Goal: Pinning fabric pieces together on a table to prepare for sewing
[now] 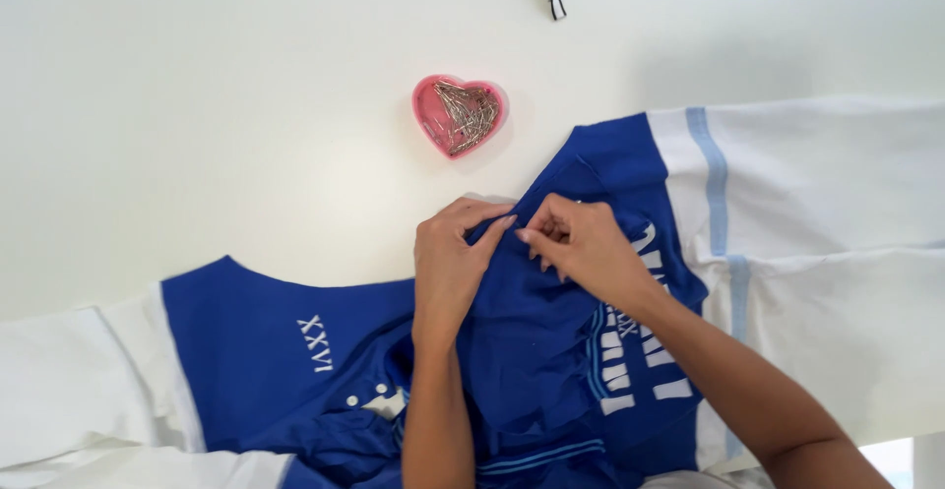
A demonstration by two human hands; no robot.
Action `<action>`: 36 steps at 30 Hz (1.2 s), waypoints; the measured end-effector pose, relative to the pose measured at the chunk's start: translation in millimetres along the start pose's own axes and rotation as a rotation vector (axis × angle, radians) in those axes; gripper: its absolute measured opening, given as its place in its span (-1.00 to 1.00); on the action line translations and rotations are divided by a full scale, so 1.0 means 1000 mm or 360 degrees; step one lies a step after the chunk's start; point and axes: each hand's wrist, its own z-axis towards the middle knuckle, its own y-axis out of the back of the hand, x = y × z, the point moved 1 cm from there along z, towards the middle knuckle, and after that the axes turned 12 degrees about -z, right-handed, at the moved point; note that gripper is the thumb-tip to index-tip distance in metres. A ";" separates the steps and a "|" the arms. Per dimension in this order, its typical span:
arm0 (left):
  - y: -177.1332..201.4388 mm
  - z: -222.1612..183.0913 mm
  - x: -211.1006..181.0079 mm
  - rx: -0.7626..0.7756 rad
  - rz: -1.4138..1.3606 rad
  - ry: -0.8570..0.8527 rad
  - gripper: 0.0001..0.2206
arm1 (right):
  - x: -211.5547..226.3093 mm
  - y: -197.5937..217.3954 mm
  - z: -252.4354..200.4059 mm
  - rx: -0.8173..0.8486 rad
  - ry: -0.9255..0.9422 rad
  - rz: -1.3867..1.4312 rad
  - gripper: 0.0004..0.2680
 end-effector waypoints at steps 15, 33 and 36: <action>-0.002 -0.001 0.002 0.0028 -0.0157 -0.0014 -0.91 | -0.016 -0.012 0.006 -0.0048 -0.0013 -0.0229 -0.93; -0.009 0.000 0.014 -0.0040 -0.0262 0.0105 -0.86 | -0.017 -0.018 0.000 -0.0125 0.0057 -0.0295 -0.94; -0.008 0.000 0.010 -0.0026 -0.0295 0.0084 -0.82 | -0.018 -0.019 0.001 -0.0143 0.0011 -0.0176 -0.94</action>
